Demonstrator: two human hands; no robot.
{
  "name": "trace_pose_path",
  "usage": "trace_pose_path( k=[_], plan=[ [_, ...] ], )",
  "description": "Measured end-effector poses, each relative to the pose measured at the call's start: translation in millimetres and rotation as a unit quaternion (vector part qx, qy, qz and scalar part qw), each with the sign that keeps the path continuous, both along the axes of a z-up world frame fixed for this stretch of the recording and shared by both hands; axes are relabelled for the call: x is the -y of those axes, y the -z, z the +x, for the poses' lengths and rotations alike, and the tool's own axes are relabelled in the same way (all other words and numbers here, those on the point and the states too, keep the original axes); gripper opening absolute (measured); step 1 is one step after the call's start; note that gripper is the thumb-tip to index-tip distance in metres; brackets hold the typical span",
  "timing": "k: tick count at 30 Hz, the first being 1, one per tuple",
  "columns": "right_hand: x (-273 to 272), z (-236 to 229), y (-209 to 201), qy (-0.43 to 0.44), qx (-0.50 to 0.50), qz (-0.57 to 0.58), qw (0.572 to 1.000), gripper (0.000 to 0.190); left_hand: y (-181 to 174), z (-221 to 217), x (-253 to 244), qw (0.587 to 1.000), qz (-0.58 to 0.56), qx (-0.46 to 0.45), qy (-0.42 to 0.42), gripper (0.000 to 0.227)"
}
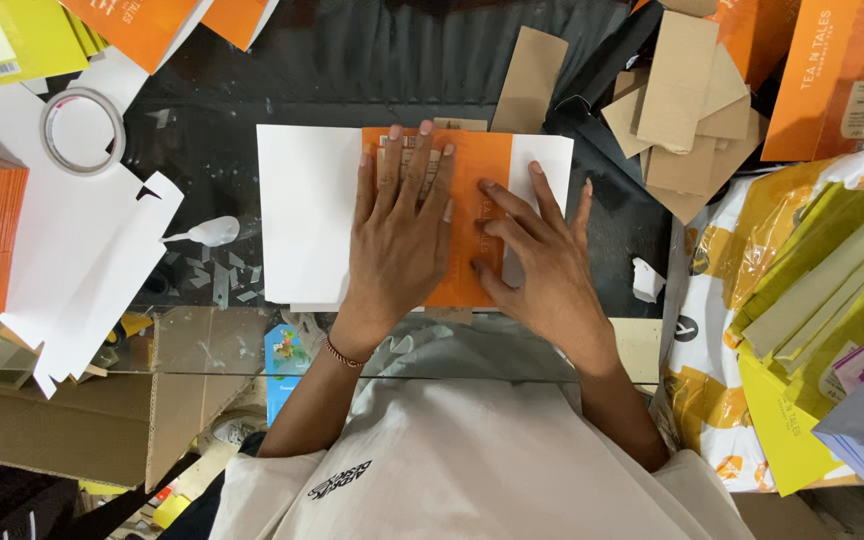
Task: The person repeatedly applies glue to the spine of orange paper sheets using a small white bottle, presses them onto a white backing sheet, and stacks the finished units. The person handles orange paper sheets, a white backing sheet, and a glue bottle throughout the clip.
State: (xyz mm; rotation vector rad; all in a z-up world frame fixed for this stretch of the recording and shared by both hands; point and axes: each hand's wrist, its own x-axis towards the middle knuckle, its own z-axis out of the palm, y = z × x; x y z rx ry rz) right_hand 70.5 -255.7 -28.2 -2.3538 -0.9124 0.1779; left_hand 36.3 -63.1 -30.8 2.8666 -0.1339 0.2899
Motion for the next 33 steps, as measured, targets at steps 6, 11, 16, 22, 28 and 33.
trace_pose_path(
  k=[6,11,16,22,28,33],
  plan=[
    [0.3,-0.5,2.2,0.003,0.002,0.000,1.000,0.025,1.3,-0.1,-0.2,1.000,-0.006,0.004,0.000,0.044],
    [-0.9,-0.2,-1.2,0.004,-0.008,0.002,1.000,0.024,1.9,-0.2,-0.4,1.000,-0.008,0.006,0.002,0.043],
    [-0.2,0.2,0.8,0.003,-0.004,-0.007,1.000,0.029,3.6,0.4,-0.8,1.000,-0.007,-0.004,0.003,0.045],
    [-1.0,-1.0,-1.3,0.003,-0.009,0.007,1.000,0.024,3.1,-0.2,-0.2,1.000,-0.010,0.006,0.001,0.044],
    [0.3,-0.4,1.2,0.000,-0.005,-0.006,1.000,0.028,2.7,0.4,0.8,1.000,-0.016,0.008,-0.001,0.043],
    [0.2,-0.8,0.6,0.002,-0.004,-0.001,1.000,0.023,3.9,-0.1,0.9,1.000,-0.006,0.012,0.000,0.044]
  ],
)
